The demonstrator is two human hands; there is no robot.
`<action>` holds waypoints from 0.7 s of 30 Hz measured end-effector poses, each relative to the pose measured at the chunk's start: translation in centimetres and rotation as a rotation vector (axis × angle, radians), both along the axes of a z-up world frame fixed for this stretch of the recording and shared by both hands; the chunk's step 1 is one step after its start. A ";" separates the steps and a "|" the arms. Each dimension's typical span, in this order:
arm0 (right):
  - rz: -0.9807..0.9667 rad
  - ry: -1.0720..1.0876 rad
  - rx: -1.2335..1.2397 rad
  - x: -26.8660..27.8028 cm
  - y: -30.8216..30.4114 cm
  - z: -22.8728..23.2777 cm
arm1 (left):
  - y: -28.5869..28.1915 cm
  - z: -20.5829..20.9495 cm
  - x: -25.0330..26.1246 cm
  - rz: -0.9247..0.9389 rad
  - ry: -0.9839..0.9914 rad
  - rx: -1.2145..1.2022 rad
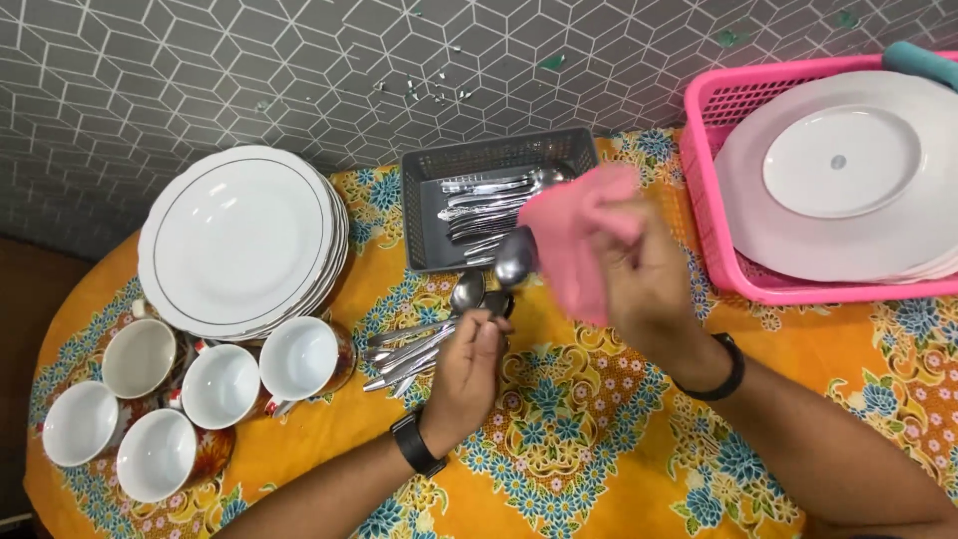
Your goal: Dry dishes and cutlery using a cloth and organize them into baskets
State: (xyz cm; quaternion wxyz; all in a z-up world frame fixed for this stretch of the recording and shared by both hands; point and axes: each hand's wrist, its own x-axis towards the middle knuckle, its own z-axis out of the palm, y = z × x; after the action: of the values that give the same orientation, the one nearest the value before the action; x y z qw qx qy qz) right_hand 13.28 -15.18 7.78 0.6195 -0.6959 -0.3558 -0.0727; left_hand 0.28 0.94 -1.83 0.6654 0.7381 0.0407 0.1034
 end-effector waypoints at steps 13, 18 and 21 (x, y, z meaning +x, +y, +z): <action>0.053 -0.831 -0.343 -0.1 -0.7 -5.3 | -0.6 0.4 -1.2 -0.194 -0.066 0.329; -0.042 -0.705 -0.360 1.1 -1.0 -7.2 | -0.7 0.4 -0.9 -0.205 -0.105 0.414; 0.016 -0.762 -0.320 -0.1 -1.3 -6.3 | -0.7 0.5 -1.0 -0.197 -0.147 0.436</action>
State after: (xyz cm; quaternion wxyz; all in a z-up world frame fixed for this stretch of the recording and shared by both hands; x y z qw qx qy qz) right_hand 13.14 -16.48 1.44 0.3278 -0.7040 -0.5719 -0.2643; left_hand -0.70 0.26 -1.36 0.4986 0.8551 -0.1032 0.0976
